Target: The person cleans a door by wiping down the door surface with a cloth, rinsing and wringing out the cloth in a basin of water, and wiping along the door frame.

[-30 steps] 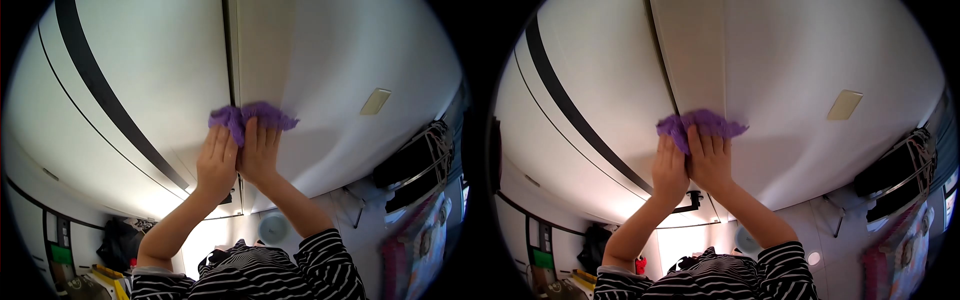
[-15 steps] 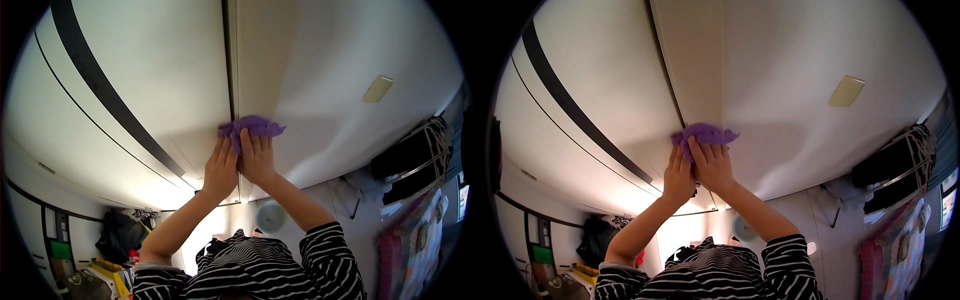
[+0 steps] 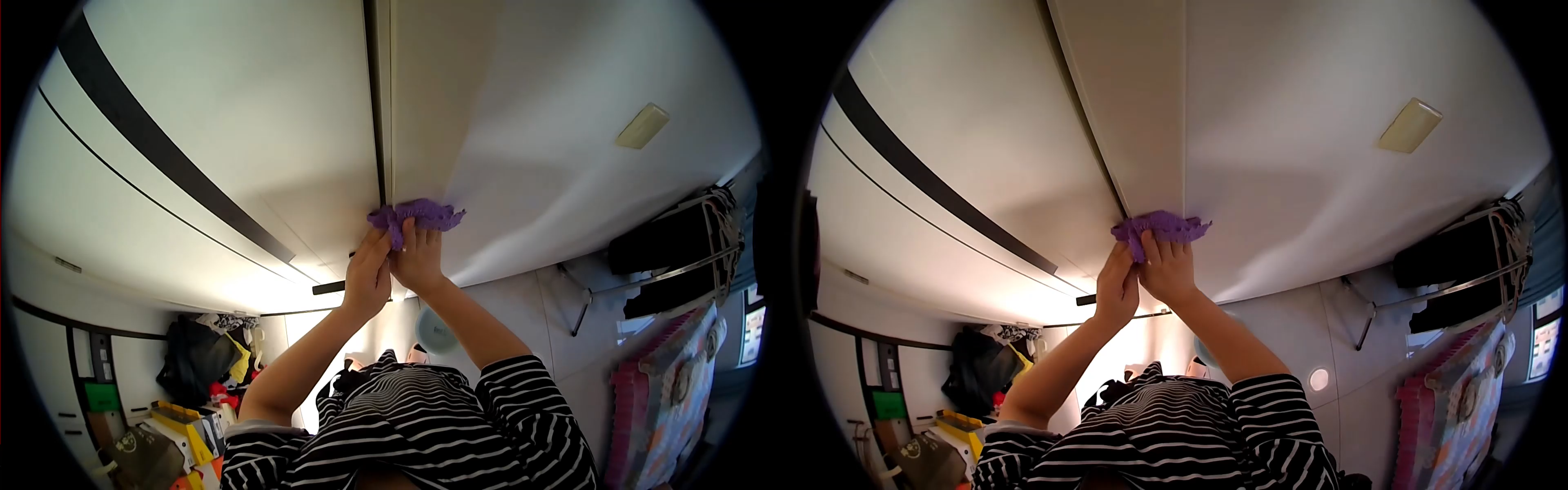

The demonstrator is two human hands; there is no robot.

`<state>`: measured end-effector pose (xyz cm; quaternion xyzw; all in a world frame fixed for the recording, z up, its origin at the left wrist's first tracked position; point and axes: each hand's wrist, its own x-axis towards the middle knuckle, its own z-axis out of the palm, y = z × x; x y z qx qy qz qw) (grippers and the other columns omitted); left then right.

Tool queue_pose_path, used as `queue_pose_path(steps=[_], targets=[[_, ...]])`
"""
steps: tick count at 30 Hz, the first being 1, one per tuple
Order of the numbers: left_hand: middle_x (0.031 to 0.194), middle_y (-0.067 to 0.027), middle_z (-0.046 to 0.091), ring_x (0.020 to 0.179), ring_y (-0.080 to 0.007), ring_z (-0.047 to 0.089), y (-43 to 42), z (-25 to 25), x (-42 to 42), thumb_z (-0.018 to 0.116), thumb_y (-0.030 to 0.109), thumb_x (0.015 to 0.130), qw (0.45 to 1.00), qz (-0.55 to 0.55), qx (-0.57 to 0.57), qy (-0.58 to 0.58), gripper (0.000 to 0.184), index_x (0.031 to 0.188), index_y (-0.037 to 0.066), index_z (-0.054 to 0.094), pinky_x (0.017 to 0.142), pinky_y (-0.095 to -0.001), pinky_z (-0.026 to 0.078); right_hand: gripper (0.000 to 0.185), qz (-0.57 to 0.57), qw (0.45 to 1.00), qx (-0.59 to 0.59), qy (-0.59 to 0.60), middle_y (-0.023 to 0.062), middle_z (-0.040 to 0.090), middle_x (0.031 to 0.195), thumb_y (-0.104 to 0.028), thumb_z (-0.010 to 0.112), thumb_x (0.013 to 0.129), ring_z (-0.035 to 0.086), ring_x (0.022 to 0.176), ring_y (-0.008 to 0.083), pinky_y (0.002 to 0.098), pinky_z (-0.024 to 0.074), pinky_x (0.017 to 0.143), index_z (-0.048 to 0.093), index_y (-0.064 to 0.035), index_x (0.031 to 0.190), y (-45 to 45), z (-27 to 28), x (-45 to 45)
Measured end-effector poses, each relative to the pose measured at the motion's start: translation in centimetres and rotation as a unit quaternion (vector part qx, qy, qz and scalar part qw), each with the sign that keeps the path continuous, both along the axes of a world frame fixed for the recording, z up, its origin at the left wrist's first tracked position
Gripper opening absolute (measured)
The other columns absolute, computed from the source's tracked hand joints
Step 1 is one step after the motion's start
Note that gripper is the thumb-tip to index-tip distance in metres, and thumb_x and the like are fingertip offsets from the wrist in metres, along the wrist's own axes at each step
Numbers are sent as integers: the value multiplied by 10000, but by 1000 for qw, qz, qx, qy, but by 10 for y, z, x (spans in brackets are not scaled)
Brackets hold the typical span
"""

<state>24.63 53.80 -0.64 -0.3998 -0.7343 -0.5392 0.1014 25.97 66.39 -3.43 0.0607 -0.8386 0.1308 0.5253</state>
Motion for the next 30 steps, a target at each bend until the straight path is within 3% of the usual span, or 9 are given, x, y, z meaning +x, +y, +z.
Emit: queue_pose_path(steps=[6, 8, 14, 17, 19, 23, 27, 28, 30], targets=[[1341, -231, 403, 1156, -368, 481, -3, -57, 27, 430, -99, 809, 993, 20, -63, -95, 483, 1285, -14, 419, 924, -344, 431, 572, 22, 993, 10, -112, 181, 511, 1068, -195, 648, 726, 499, 980, 377, 516, 398, 842, 423, 5, 1212, 5, -66, 23], [1350, -230, 396, 1168, -356, 479, -3, -67, 33, 435, -92, 815, 990, 9, -21, -142, 484, 1292, -17, 408, 926, -342, 430, 573, 21, 986, 11, -165, 177, 519, 1056, -185, 644, 721, 503, 980, 365, 501, 403, 849, 440, 15, 1218, 6, -74, 30], [1342, -225, 408, 1036, -294, 540, 7, -10, 26, 460, -31, 838, 990, -3, 50, -132, 505, 1330, -32, 352, 862, -334, 447, 622, 38, 989, 11, -142, 169, 527, 1050, -175, 614, 727, 506, 912, 335, 452, 410, 809, 416, 17, 1284, 4, -1, 24], [1198, -221, 508, 989, -265, 549, 11, 38, 13, 390, -41, 793, 990, -13, 113, -89, 530, 1321, -66, 354, 842, -298, 434, 625, 42, 996, 15, -74, 149, 527, 1032, -176, 606, 725, 502, 871, 313, 429, 408, 778, 419, -12, 1298, -1, 62, 13], [1168, -100, 520, 902, -114, 505, 15, 58, 3, 312, -39, 773, 990, -24, 136, -18, 586, 1359, -60, 315, 764, -203, 413, 624, 47, 999, 21, -5, 123, 535, 1012, -179, 606, 722, 503, 868, 296, 418, 405, 770, 424, -42, 1303, -2, 97, 6], [1187, -108, 519, 924, -119, 514, 26, 48, -6, 315, -26, 773, 985, 2, 159, 61, 580, 1351, -65, 325, 788, -211, 419, 574, 46, 997, 35, 55, 73, 553, 986, -182, 602, 720, 510, 866, 259, 397, 401, 756, 471, -87, 1270, 4, 93, -4], [1230, -130, 502, 984, -151, 518, 24, 13, 8, 324, -57, 780, 990, 11, 138, -39, 547, 1326, -76, 359, 836, -233, 414, 494, 34, 999, 33, 15, 45, 571, 986, -197, 611, 717, 522, 866, 236, 376, 401, 740, 534, -94, 1194, 6, 47, 0], [1146, -204, 534, 894, -262, 572, 26, 3, 16, 409, -45, 762, 985, 45, 145, -82, 424, 1180, -86, 469, 762, -289, 452, 482, 36, 998, 41, 6, 43, 573, 984, -199, 615, 715, 524, 864, 233, 371, 401, 736, 544, -92, 1179, 9, 30, 3], [1166, -220, 524, 886, -274, 575, 29, -24, 27, 436, -55, 777, 987, 78, 117, -77, 416, 1192, -80, 466, 773, -312, 462, 482, 56, 997, 46, -31, 48, 583, 971, -189, 620, 710, 533, 871, 235, 372, 414, 741, 547, -80, 1174, 14, 1, 12]])
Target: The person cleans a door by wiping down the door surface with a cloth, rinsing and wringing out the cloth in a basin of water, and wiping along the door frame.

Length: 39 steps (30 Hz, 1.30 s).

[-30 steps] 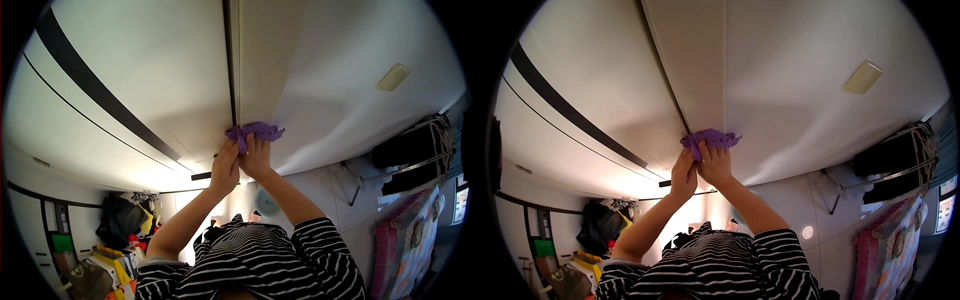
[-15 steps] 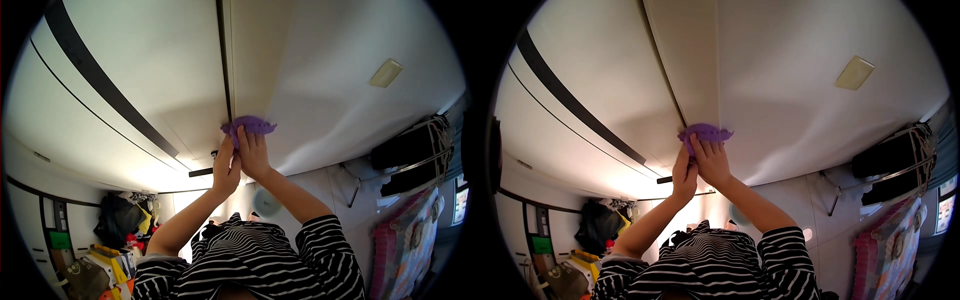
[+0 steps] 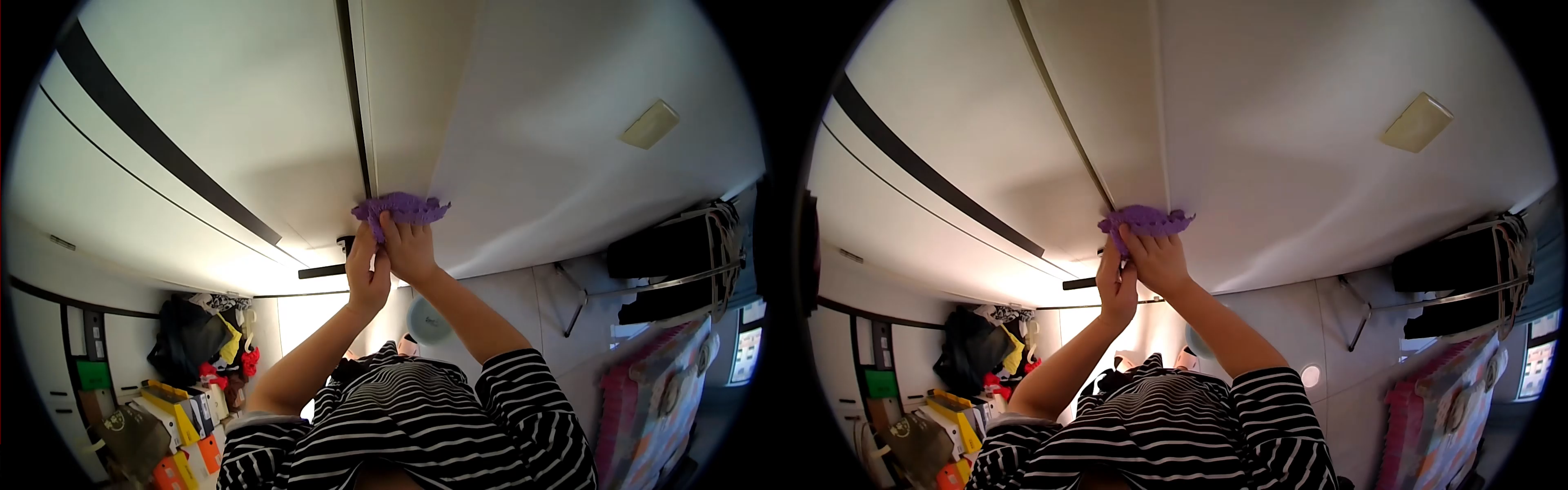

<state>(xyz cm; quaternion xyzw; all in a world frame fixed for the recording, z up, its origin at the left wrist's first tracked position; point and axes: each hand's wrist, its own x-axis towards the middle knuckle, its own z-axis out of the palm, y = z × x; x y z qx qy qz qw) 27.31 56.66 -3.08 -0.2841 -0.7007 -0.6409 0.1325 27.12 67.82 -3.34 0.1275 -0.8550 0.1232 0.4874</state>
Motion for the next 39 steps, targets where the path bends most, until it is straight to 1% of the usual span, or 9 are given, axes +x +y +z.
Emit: queue_pose_path(steps=[4, 8, 10, 14, 21, 24, 27, 35, 39], targets=[[1334, -266, 404, 1083, -336, 538, -2, -58, 23, 435, -75, 775, 994, 35, -104, -25, 522, 1295, -48, 408, 883, -329, 443, 504, 7, 991, 13, -133, 79, 589, 969, -138, 600, 723, 541, 882, 263, 409, 430, 801, 520, -55, 1214, 10, -64, 18], [1382, -249, 348, 1220, -332, 436, 3, -79, 32, 410, -71, 777, 986, -6, -53, -159, 554, 1328, -33, 367, 947, -334, 401, 605, 21, 982, 23, -187, 107, 562, 977, -127, 587, 728, 530, 902, 288, 420, 432, 848, 432, -33, 1305, 10, -81, 34], [1391, -241, 338, 1253, -337, 398, 5, -66, 34, 401, -59, 784, 976, -30, 16, -217, 549, 1331, -39, 360, 983, -345, 371, 612, 30, 978, 4, -205, 118, 549, 1003, -124, 586, 726, 524, 918, 293, 420, 427, 868, 426, -30, 1310, 9, -71, 38], [1390, -240, 339, 1285, -340, 346, 9, -28, 28, 387, 1, 807, 990, -2, 20, -142, 515, 1316, -76, 360, 1048, -369, 289, 626, 25, 978, -23, -204, 133, 532, 1037, -110, 588, 719, 513, 940, 301, 396, 443, 859, 415, -24, 1314, 0, -20, 35], [1357, -233, 387, 1147, -327, 484, 2, 22, 9, 388, -9, 805, 995, -48, 53, -65, 488, 1290, -61, 397, 950, -345, 389, 613, 42, 995, -27, -90, 127, 532, 1001, -105, 605, 703, 503, 879, 294, 370, 475, 763, 441, -34, 1290, -3, 35, 19], [1331, -247, 417, 1094, -351, 526, -3, 0, 4, 406, -17, 813, 998, -23, -12, -60, 438, 1248, -42, 443, 904, -361, 429, 579, 7, 997, -15, -81, 118, 538, 983, -116, 605, 706, 505, 870, 291, 384, 470, 761, 467, -28, 1262, -7, 14, 15], [1335, -249, 413, 1141, -378, 493, -6, -26, 4, 403, -20, 815, 996, -27, -33, -84, 417, 1228, -39, 458, 924, -371, 420, 604, -6, 994, 3, -113, 206, 510, 999, -125, 583, 710, 496, 810, 353, 424, 449, 705, 404, 77, 1249, -10, -12, 16], [1311, -216, 454, 1201, -357, 457, -11, -121, 16, 381, -61, 774, 978, -24, -76, -191, 467, 1231, -17, 469, 977, -363, 391, 589, -52, 976, -24, -208, 211, 493, 1106, -103, 589, 724, 502, 970, 402, 454, 467, 823, 401, 34, 1266, -22, -135, 31], [1234, -192, 516, 999, -317, 567, -19, -157, 17, 387, -76, 760, 957, -40, -102, -268, 502, 1245, 20, 475, 838, -332, 455, 587, -21, 967, -34, -252, 208, 499, 1087, -69, 576, 725, 510, 972, 396, 439, 470, 835, 396, 36, 1274, -28, -174, 43]])
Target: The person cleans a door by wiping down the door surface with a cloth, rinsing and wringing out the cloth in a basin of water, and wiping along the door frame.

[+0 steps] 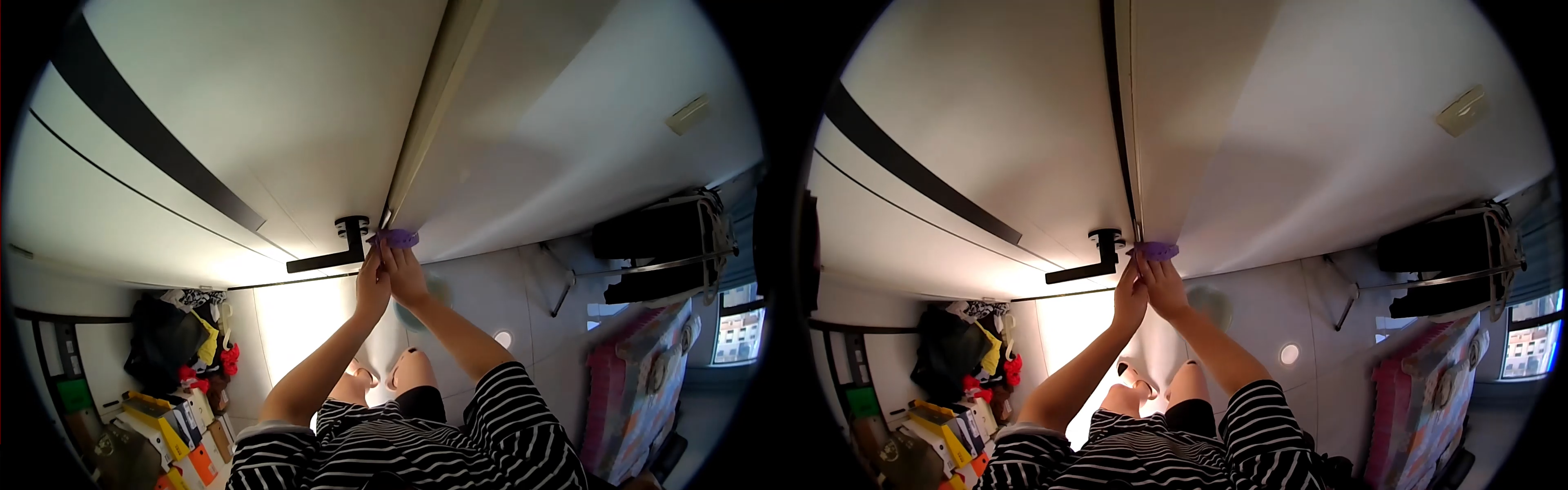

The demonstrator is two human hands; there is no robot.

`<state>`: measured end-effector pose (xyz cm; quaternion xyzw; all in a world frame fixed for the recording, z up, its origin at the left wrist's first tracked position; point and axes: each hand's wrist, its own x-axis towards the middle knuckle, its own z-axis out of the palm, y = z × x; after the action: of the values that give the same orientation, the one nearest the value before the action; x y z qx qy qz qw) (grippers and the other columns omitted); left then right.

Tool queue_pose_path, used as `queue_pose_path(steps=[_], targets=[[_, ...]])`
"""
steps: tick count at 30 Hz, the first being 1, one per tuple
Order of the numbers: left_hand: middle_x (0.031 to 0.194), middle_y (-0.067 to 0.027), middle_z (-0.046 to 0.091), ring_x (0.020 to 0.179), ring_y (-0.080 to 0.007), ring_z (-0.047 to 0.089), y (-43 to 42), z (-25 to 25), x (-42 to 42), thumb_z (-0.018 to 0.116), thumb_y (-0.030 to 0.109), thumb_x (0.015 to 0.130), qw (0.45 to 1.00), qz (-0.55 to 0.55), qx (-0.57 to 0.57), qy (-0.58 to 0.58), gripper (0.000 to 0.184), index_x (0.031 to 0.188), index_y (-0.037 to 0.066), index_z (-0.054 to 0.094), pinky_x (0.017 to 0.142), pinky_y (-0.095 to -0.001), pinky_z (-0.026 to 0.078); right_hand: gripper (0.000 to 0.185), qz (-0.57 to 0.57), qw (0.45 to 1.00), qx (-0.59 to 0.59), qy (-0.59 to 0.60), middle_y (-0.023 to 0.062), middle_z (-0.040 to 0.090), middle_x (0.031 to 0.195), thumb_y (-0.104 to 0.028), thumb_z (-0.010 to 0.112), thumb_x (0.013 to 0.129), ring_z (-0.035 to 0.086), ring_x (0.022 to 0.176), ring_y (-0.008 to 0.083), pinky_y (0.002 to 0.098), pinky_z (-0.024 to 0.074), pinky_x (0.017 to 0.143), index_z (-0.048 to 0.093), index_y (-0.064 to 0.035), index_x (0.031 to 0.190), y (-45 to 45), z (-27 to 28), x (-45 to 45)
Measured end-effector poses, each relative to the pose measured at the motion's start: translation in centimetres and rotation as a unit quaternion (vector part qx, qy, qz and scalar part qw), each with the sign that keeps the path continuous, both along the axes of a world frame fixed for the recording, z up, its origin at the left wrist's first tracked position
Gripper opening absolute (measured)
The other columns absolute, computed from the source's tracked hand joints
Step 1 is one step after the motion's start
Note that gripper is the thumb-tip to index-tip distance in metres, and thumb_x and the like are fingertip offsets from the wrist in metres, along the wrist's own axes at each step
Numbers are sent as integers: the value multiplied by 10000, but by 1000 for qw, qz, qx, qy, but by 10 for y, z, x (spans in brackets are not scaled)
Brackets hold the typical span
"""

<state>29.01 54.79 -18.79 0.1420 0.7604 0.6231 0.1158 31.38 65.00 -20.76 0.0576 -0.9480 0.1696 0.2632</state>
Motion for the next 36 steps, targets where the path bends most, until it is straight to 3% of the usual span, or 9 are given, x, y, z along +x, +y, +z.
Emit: queue_pose_path(steps=[3, 7, 13, 16, 22, 24, 29, 34, 36], targets=[[1259, -201, 493, 1015, -310, 557, 10, 10, 5, 376, -65, 769, 994, 47, 45, 83, 493, 1252, -11, 464, 877, -323, 442, 576, 10, 1000, -19, -1, 170, 526, 1057, -121, 573, 737, 528, 950, 357, 436, 453, 847, 415, -2, 1278, 5, -3, -2], [1284, -250, 433, 1138, -364, 454, 24, 10, 8, 387, -24, 790, 975, 92, 66, 189, 449, 1230, -69, 466, 973, -392, 367, 522, 43, 996, 18, 76, 85, 564, 1067, -187, 562, 756, 539, 951, 281, 417, 435, 828, 467, -95, 1261, 18, 44, -13], [1201, -268, 458, 1056, -387, 480, 36, -61, -28, 411, -3, 818, 908, 104, 103, 392, 333, 1118, -105, 512, 917, -406, 395, 422, 58, 967, 42, 245, 66, 553, 1140, -201, 557, 824, 529, 1013, 277, 415, 412, 836, 486, -142, 1235, 31, -45, -51], [1312, -211, 378, 1167, -335, 418, 42, -119, -46, 364, -2, 857, 872, 60, 193, 446, 382, 1212, -101, 462, 987, -377, 329, 432, 15, 943, 24, 333, 80, 547, 1146, -222, 565, 827, 524, 1026, 289, 428, 403, 844, 473, -133, 1240, 26, -98, -62], [1357, -198, 338, 1217, -320, 401, 49, -238, -45, 311, 52, 934, 877, 70, 204, 429, 385, 1280, -81, 417, 1019, -386, 314, 478, -7, 937, 23, 348, 92, 545, 1143, -228, 577, 809, 523, 1032, 296, 430, 401, 849, 448, -116, 1256, 24, -211, -66], [1362, -194, 336, 1226, -311, 397, 46, -269, -41, 303, 46, 937, 887, 66, 212, 405, 383, 1281, -81, 415, 1026, -386, 311, 502, -7, 945, 41, 324, 75, 557, 1062, -210, 569, 794, 532, 966, 269, 415, 406, 825, 452, -103, 1270, 23, -234, -60], [1268, -215, 418, 1141, -324, 443, 43, -251, -30, 371, 31, 895, 905, 86, 224, 352, 342, 1190, -99, 483, 979, -376, 344, 516, -5, 975, 63, 215, 58, 551, 961, -184, 555, 780, 519, 866, 241, 394, 410, 794, 466, -88, 1280, 23, -216, -41], [1304, -206, 394, 1189, -311, 412, 40, -188, -50, 337, 33, 893, 877, 80, 201, 428, 376, 1233, -90, 443, 999, -379, 323, 513, -9, 943, 91, 321, 78, 542, 982, -200, 559, 776, 494, 860, 248, 389, 406, 796, 477, -72, 1265, 21, -126, -60], [1357, -168, 369, 1247, -277, 379, 37, -175, -56, 290, 55, 934, 867, 64, 203, 451, 391, 1281, -76, 413, 1024, -366, 310, 513, -10, 932, 76, 355, 91, 536, 1001, -209, 562, 775, 489, 882, 258, 406, 401, 803, 478, -71, 1262, 17, -125, -65]])
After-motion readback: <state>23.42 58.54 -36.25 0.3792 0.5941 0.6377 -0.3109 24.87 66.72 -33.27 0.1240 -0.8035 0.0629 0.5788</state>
